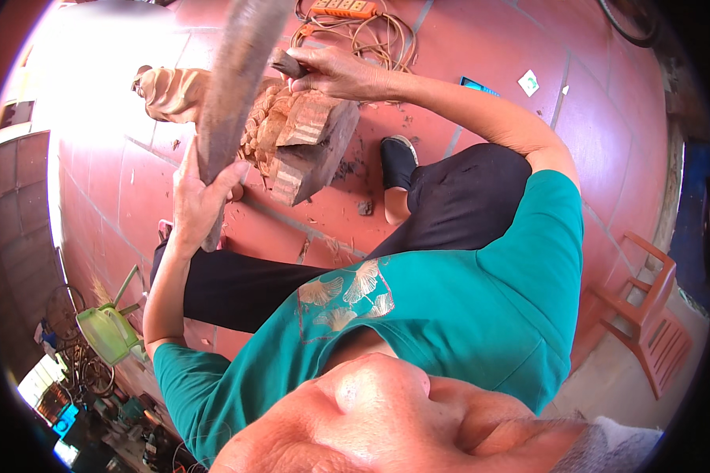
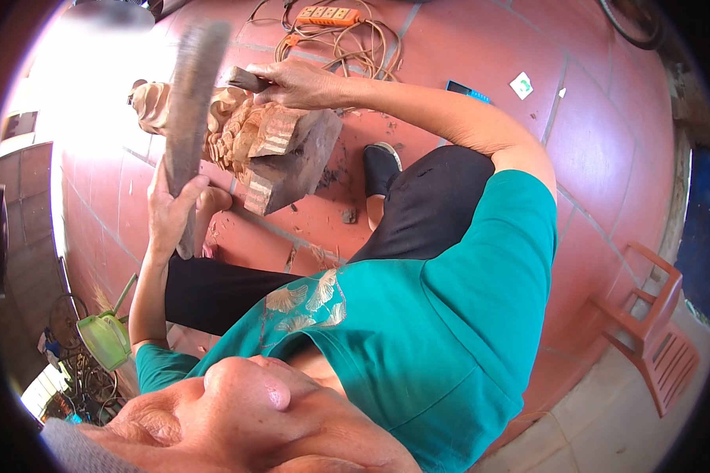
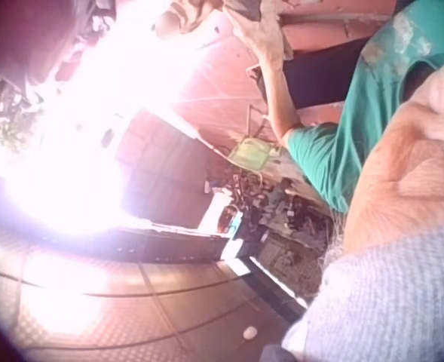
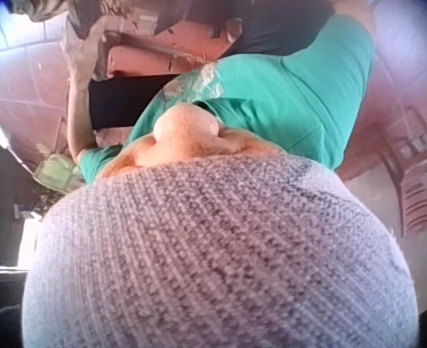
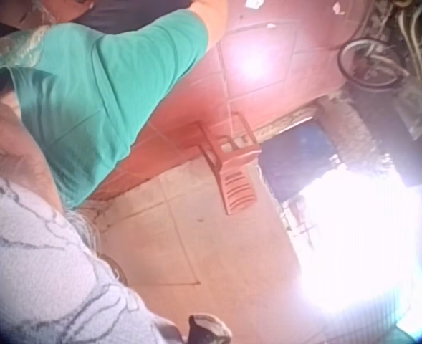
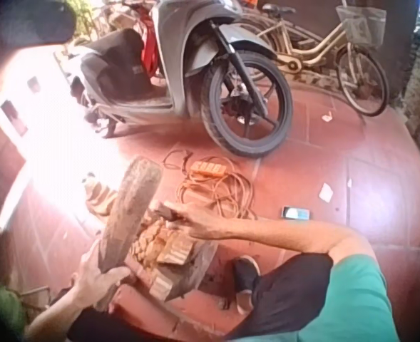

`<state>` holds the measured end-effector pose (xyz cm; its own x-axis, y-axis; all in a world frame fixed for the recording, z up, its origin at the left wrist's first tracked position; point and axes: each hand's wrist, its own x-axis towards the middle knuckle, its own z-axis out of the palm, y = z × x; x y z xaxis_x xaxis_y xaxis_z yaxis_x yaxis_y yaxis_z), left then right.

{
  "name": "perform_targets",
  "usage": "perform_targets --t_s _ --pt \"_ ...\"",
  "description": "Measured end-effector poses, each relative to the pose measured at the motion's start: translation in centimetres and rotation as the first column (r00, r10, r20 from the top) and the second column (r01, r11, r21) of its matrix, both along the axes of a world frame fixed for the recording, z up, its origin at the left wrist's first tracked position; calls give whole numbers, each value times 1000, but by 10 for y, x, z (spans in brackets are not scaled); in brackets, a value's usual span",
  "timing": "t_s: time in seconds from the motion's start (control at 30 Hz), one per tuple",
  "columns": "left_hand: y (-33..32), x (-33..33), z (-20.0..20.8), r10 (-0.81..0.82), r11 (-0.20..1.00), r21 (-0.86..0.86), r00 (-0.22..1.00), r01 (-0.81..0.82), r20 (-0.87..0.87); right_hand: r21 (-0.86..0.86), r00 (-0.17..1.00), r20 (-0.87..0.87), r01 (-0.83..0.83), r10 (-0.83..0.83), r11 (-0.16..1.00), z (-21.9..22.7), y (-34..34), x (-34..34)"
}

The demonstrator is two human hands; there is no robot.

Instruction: The person carves a wooden sculpture using a chisel and mallet. They repeatedly strike the chisel to shape the wood, occasionally adjusting the tool and the sculpture's position.

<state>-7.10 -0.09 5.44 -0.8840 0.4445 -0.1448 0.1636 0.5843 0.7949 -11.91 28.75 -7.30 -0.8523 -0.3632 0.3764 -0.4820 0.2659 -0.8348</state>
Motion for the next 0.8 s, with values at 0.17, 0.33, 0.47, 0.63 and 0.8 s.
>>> perform_targets --t_s 0.17,0.33,0.47,0.63,0.8 --pt "6 2 3 -9 994 -110 1000 8 -5 43 999 39 -39 38 998 5 0 5" --pt "-4 0 0 -10 1000 12 1000 10 -13 86 999 43 -8 4 996 11 -3 7" --pt "-2 1 2 -29 996 -80 998 24 -60 85 1000 3 13 -13 996 11 -4 6" --pt "-6 -1 -10 -168 947 -268 984 178 58 151 997 82 -25 13 988 -40 23 4" --pt "-6 1 -2 -82 995 -51 992 88 94 -87 981 152 138 -124 987 -40 45 0"
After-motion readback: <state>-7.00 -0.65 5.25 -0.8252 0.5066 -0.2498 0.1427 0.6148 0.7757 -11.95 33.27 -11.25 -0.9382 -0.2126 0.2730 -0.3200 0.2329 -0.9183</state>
